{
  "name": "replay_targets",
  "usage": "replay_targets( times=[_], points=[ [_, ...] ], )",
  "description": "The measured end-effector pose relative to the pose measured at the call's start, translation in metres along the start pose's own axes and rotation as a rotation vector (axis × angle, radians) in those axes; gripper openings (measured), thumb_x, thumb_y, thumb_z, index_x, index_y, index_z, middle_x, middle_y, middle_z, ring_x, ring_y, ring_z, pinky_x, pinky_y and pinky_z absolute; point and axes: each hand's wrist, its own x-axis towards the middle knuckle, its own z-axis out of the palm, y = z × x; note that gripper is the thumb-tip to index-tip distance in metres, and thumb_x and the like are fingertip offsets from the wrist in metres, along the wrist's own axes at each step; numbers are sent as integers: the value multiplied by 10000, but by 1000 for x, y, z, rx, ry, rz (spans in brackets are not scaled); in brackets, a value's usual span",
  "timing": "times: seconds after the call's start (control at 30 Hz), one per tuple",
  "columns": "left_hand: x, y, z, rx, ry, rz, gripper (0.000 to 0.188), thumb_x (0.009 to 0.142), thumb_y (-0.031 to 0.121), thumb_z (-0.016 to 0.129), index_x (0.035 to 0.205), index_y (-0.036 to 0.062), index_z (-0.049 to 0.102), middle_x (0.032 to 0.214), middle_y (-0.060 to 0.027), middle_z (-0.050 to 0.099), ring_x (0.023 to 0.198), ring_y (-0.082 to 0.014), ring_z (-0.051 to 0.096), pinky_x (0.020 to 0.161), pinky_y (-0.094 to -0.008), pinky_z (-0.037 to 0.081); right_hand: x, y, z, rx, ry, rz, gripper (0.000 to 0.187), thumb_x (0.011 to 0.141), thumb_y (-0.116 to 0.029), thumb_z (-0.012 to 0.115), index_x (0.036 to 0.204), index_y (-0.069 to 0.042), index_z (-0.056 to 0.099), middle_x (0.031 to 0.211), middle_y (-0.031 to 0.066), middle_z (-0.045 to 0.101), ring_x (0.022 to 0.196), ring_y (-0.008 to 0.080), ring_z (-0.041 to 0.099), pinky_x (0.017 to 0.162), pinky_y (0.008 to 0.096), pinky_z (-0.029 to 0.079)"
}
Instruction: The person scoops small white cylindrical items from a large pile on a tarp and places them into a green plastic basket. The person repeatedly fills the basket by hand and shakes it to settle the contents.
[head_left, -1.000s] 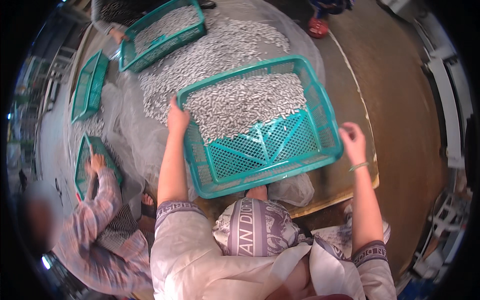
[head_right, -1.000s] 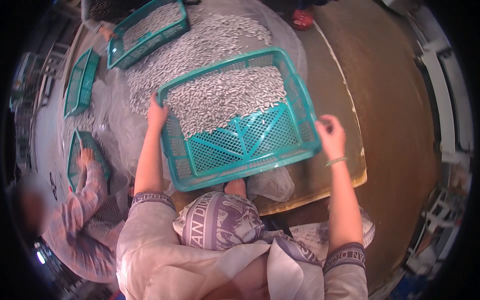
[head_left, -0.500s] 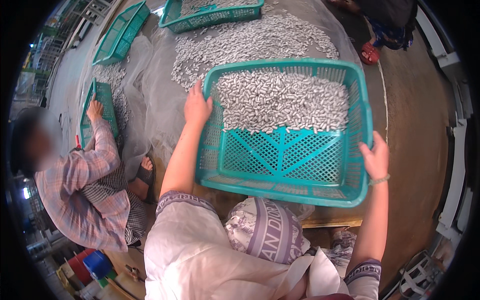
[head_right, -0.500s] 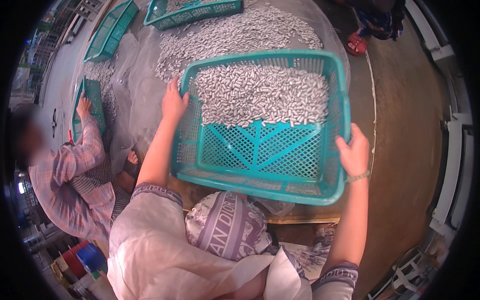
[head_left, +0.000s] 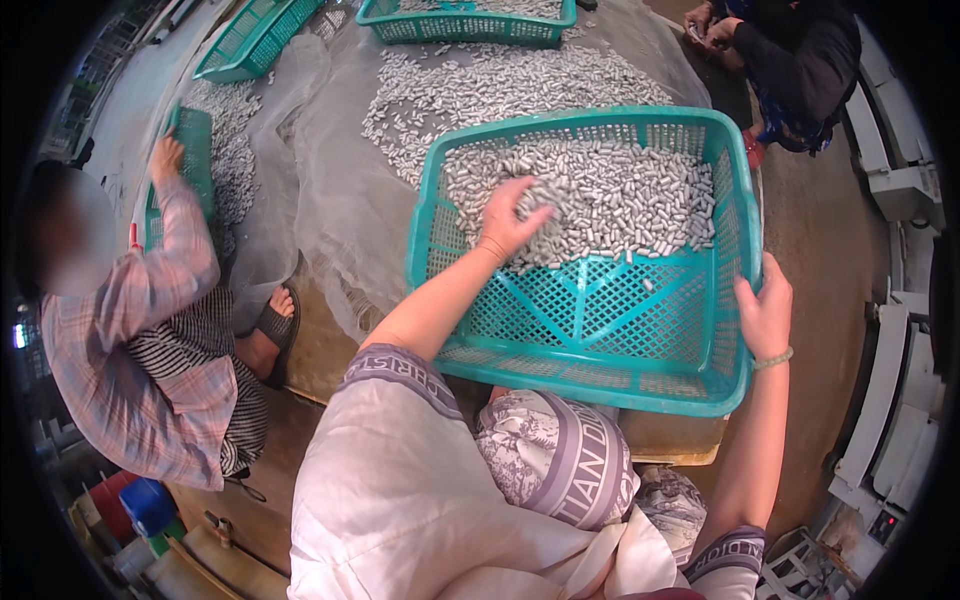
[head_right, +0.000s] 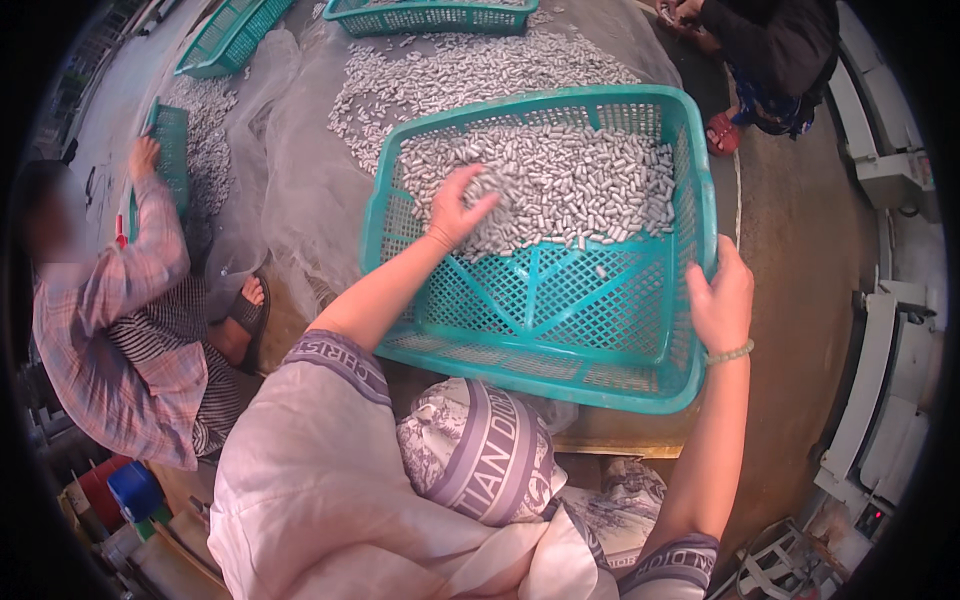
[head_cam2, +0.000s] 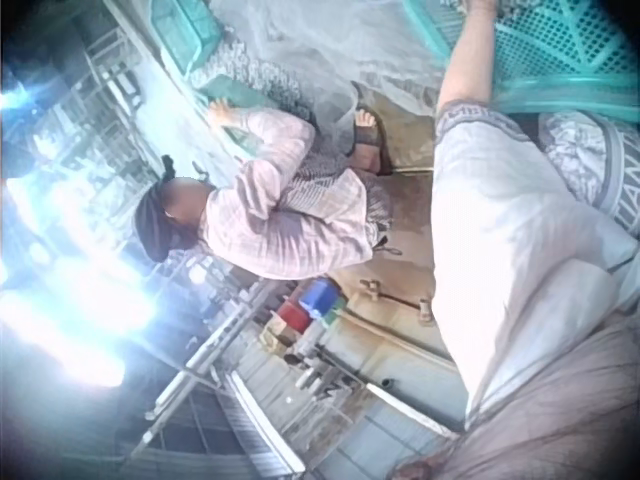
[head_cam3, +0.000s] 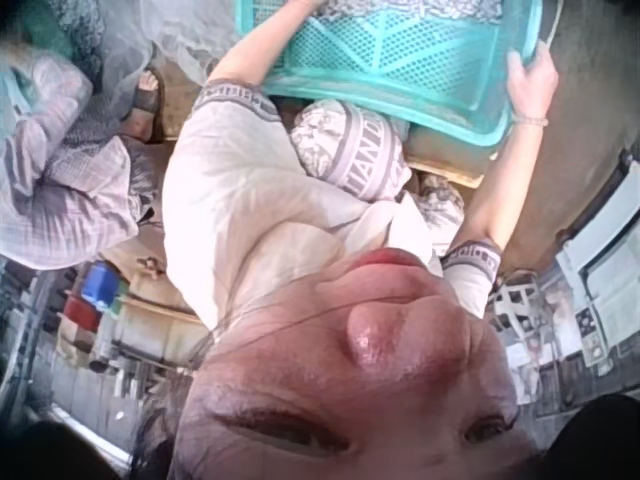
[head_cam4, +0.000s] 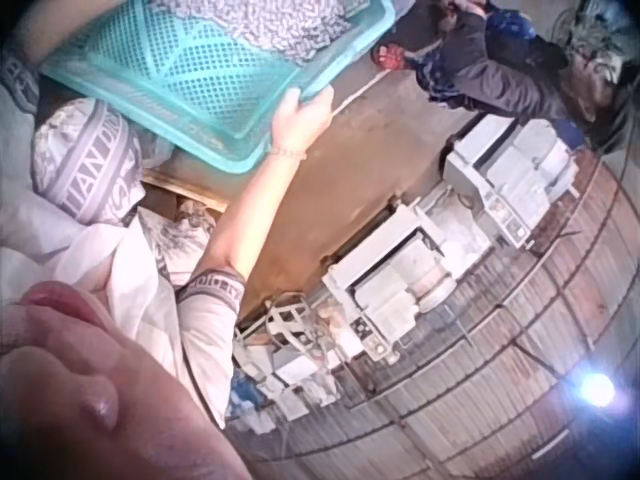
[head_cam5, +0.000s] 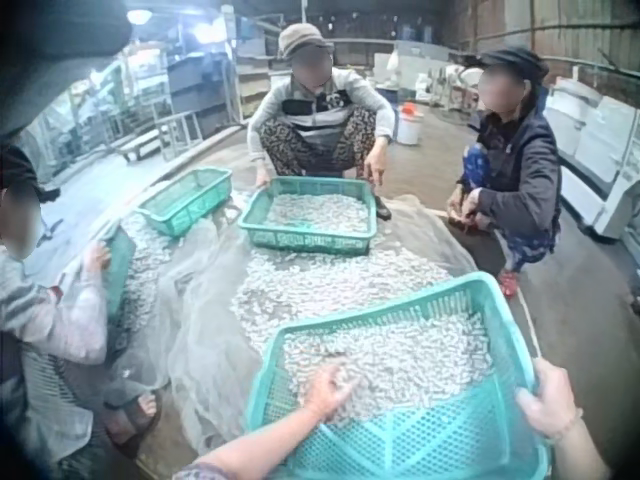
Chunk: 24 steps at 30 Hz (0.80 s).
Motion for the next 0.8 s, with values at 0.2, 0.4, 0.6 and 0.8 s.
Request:
replay_targets(
  times=[0.2,0.4,0.6,0.8],
  points=[
    [-10,74,50,186,-193,305,647,620,363,762,1202,178,544,1165,-133,530,1081,-378,487,973,-444,370,-1,-25,-5,-26,-24,58,278,758,-14,557,1030,45,558,786,145,616,622,200,559,605,314,443],
    [29,23,17,451,-289,380,629,636,438,714,1203,219,551,1198,-124,509,1058,-369,473,941,-457,362,-4,-39,-6,143,-66,82,281,772,2,539,1045,64,554,875,139,646,778,172,611,711,285,465],
    [-27,8,-36,317,-557,459,615,689,433,690,1240,207,537,1279,-116,475,1151,-353,445,984,-511,308,-2,-24,-3,163,-28,119,277,771,4,535,1040,64,556,868,136,644,780,175,611,714,293,466],
    [-56,99,42,81,-631,558,551,760,505,596,1273,326,501,1439,-102,335,1310,-364,309,1052,-548,224,0,-19,1,99,-52,135,291,775,-6,544,1058,63,552,877,149,648,791,178,616,730,297,469]
  ],
)
